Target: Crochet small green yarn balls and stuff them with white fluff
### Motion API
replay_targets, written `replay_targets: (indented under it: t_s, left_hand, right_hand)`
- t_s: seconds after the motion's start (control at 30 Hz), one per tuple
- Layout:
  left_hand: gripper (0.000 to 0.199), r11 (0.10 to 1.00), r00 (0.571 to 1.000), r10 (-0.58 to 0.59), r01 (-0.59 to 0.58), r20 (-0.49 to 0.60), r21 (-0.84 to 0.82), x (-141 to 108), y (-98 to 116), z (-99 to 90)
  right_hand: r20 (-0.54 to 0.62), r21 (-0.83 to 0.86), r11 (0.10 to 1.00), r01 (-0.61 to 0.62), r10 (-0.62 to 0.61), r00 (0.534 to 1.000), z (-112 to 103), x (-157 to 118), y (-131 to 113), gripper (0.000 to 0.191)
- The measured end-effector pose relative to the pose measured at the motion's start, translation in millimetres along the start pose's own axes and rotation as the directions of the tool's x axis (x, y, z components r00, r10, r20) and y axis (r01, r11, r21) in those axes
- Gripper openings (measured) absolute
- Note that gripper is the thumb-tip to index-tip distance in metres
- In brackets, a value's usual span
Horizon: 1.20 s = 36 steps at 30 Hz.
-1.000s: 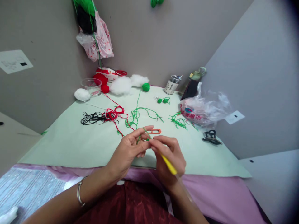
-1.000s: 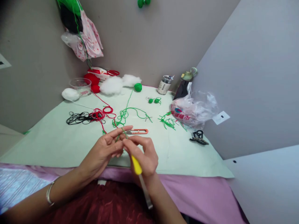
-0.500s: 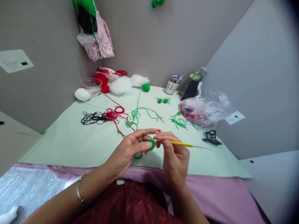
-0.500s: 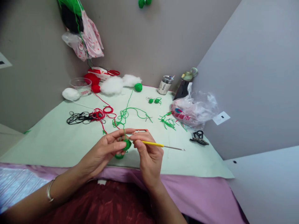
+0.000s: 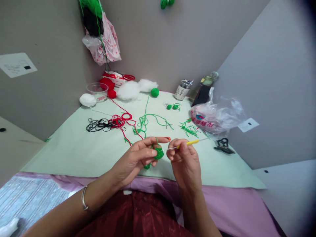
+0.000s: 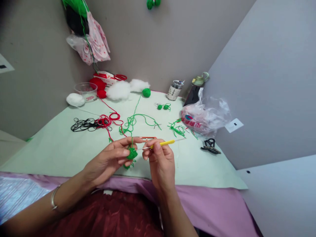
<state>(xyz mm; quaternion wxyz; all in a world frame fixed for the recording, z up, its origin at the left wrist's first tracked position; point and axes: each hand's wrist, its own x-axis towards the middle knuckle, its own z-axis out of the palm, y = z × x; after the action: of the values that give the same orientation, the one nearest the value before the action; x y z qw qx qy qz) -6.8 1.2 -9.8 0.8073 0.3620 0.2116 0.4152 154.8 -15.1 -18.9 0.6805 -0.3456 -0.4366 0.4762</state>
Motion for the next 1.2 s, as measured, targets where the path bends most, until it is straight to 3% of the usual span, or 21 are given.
replay_targets:
  t_s: [0.2,0.3,0.53,0.73,0.87,0.97,1.07,1.13,1.2]
  left_hand:
    - [0.043,0.946,0.994,0.105,-0.104,0.013,0.306,-3,-2,2.5]
    - [0.041,0.922,0.993,0.113,-0.118,0.036,0.370,-4,1,1.6]
    - [0.043,0.928,0.991,0.128,-0.112,-0.021,0.355,-5,2,0.3]
    - [0.042,0.895,0.988,0.153,-0.134,-0.010,0.425,-6,2,-0.6]
    - [0.041,0.843,0.979,0.205,-0.167,-0.019,0.512,-8,3,1.7]
    - [0.039,0.755,0.953,0.303,-0.230,-0.016,0.614,-9,3,4.5]
    - [0.023,0.643,0.913,0.408,-0.298,0.013,0.705,-9,2,6.0]
    - [0.018,0.599,0.890,0.455,-0.316,0.012,0.736,-9,-1,6.2]
    - [0.028,0.620,0.883,0.468,-0.299,-0.036,0.725,-10,-4,6.5]
  right_hand:
    - [0.031,-0.306,0.931,0.201,-0.202,0.979,2,-9,3,0.016]
    - [0.006,-0.218,0.962,0.164,-0.166,0.986,1,-8,2,0.017]
    - [0.023,-0.044,0.995,0.092,-0.091,0.996,2,-1,-6,0.022]
    - [0.056,-0.124,0.986,0.111,-0.104,0.993,-2,-5,-8,0.026]
    - [0.059,-0.235,0.952,0.196,-0.188,0.980,-4,-9,-6,0.025]
    - [0.088,-0.343,0.895,0.286,-0.272,0.958,-3,-12,-8,0.024]
    - [0.184,-0.472,0.794,0.384,-0.337,0.923,-2,-15,-13,0.024]
    - [0.287,-0.541,0.685,0.488,-0.396,0.872,-3,-17,-14,0.024]
    - [0.393,-0.583,0.542,0.606,-0.464,0.794,-5,-20,-10,0.028]
